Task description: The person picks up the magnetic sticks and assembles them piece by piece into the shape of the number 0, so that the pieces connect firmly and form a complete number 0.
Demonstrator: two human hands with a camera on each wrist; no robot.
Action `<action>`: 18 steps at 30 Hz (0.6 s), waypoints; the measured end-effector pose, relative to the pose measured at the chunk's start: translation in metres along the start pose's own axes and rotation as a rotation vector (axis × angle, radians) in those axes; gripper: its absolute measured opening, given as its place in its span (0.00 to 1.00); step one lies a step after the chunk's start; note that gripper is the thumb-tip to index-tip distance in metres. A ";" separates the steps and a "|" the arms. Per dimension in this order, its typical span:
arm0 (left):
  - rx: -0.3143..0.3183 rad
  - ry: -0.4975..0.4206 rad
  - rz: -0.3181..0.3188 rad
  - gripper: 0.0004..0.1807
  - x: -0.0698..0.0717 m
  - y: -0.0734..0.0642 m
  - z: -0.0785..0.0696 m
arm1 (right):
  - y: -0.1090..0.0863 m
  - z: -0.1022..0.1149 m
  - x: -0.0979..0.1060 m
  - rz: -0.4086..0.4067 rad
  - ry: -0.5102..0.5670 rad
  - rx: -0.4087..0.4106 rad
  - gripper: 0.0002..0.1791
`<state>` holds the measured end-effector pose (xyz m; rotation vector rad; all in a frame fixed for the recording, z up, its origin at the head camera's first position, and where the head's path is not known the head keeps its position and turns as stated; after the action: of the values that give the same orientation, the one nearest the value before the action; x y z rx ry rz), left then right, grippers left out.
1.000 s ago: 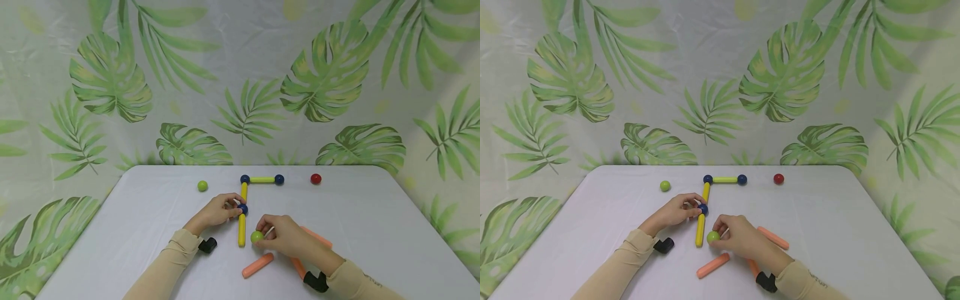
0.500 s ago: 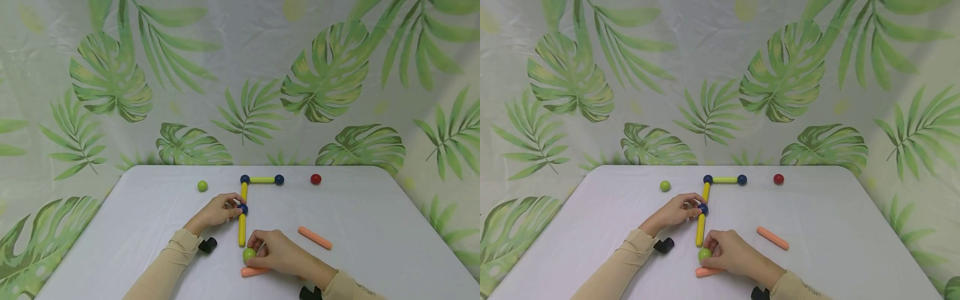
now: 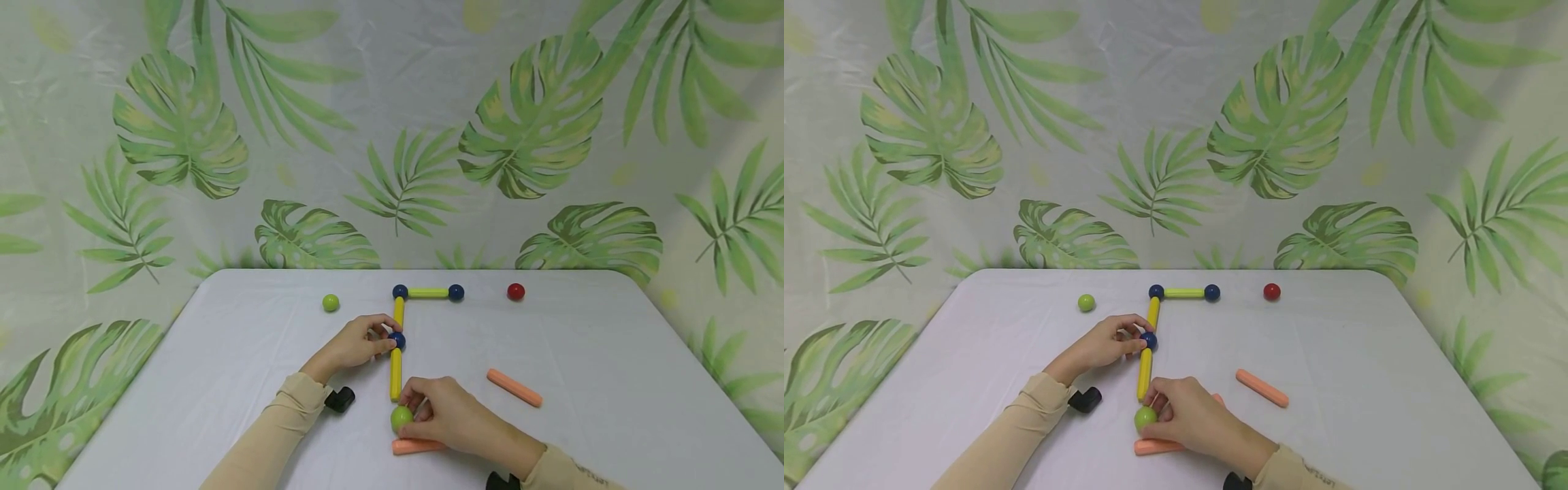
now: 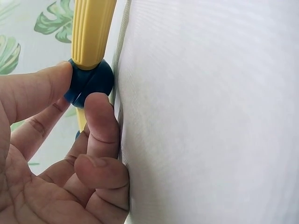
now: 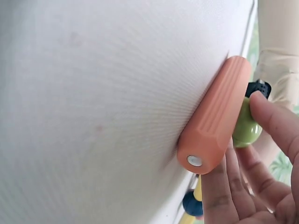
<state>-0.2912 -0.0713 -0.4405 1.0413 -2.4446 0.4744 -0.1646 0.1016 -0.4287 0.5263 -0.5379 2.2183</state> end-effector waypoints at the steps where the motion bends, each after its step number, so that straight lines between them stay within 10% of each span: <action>1: -0.002 0.001 -0.001 0.10 0.000 0.000 0.000 | 0.000 0.001 0.000 -0.009 -0.003 -0.004 0.15; 18: -0.006 -0.008 0.001 0.11 0.001 -0.001 -0.001 | 0.005 0.006 0.000 -0.095 -0.084 -0.031 0.18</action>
<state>-0.2910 -0.0717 -0.4390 1.0410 -2.4521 0.4637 -0.1673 0.0953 -0.4254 0.6187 -0.5785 2.1021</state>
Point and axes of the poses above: each hand's wrist, its own y-axis towards the middle knuckle, its own x-axis out of the back of the hand, z = x × y, the point moved 4 cm from there along y, towards the middle knuckle, and after that the axes turned 9 degrees about z, right-handed, at the moved point
